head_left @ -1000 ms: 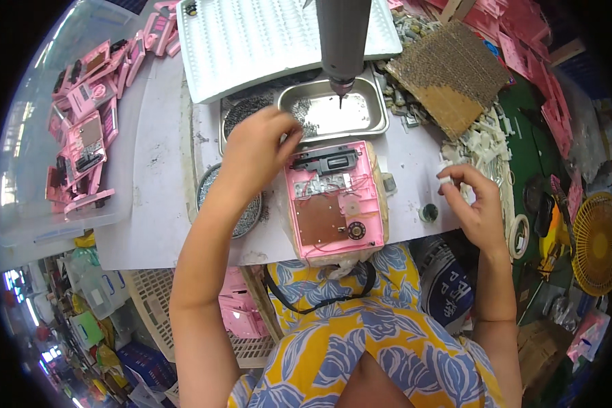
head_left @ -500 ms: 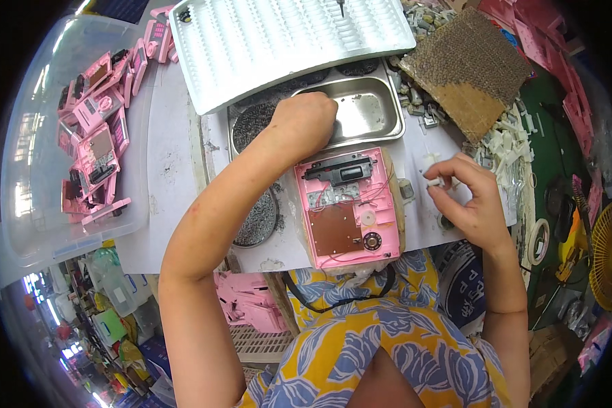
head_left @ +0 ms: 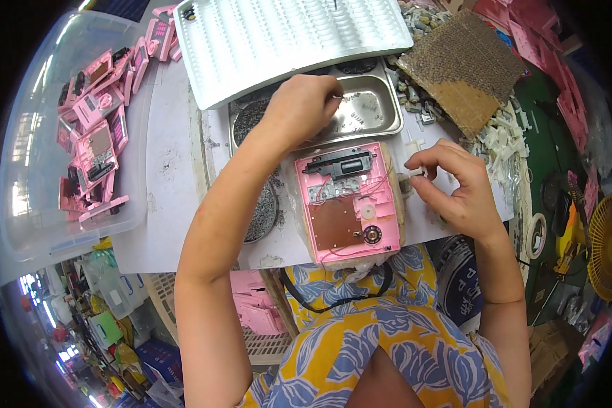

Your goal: Soldering components and assembling a pink electronic toy device.

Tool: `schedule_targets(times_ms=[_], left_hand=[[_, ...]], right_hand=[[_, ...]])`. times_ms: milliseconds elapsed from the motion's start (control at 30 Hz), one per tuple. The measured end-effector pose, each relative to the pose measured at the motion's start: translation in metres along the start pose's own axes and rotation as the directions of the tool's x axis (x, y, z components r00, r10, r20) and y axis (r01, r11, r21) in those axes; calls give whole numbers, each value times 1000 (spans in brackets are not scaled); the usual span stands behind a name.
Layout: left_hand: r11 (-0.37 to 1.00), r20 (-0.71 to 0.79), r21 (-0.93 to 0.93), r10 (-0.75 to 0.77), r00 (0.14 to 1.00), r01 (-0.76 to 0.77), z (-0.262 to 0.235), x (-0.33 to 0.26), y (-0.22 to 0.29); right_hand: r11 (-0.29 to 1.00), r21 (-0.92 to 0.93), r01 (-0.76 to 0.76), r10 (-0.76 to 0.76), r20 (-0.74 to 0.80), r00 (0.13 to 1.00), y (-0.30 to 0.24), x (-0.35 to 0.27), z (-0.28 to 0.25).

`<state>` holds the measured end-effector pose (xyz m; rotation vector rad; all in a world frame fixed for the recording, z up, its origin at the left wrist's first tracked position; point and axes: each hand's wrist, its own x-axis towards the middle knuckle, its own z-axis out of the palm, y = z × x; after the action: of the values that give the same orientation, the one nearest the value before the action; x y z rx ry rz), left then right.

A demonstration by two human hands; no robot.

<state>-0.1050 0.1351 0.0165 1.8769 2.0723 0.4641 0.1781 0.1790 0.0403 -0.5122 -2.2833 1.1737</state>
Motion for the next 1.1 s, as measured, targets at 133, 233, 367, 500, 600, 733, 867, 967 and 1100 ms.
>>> schedule_targets(times_ms=[133,233,367,500,600,733,867,967,1100], left_hand=[[977,-58,-212,-49,997,35,0,-6,-6],[967,-79,-250,-78,994,55,3,-9,-6],[902,-146,-425,-151,978,76,1,-34,-8],[296,110,-936,-271,956,191,6,-102,31],[-161,212,-970,-217,953,179,20,-139,50],[-380,227,-916,-220,949,131,33,-157,66],[-439,216,-892,-213,953,104,40,-164,76],[-391,218,-913,-223,950,118,39,-168,85],[-215,189,-966,-216,958,142,28,-171,93]], right_hand=[[997,28,-71,71,-9,997,6,-5,-6],[997,30,-67,68,-23,997,9,-2,-7],[998,-23,-62,62,-8,998,5,-3,-13],[974,213,-71,91,-86,992,-17,-20,10],[973,182,142,-159,80,984,-23,-23,17],[959,242,150,-170,60,984,-26,-26,24],[951,152,269,-284,92,954,-31,-28,27],[940,-6,340,-335,155,929,-38,-32,31],[987,107,122,-143,213,967,-24,-44,16]])
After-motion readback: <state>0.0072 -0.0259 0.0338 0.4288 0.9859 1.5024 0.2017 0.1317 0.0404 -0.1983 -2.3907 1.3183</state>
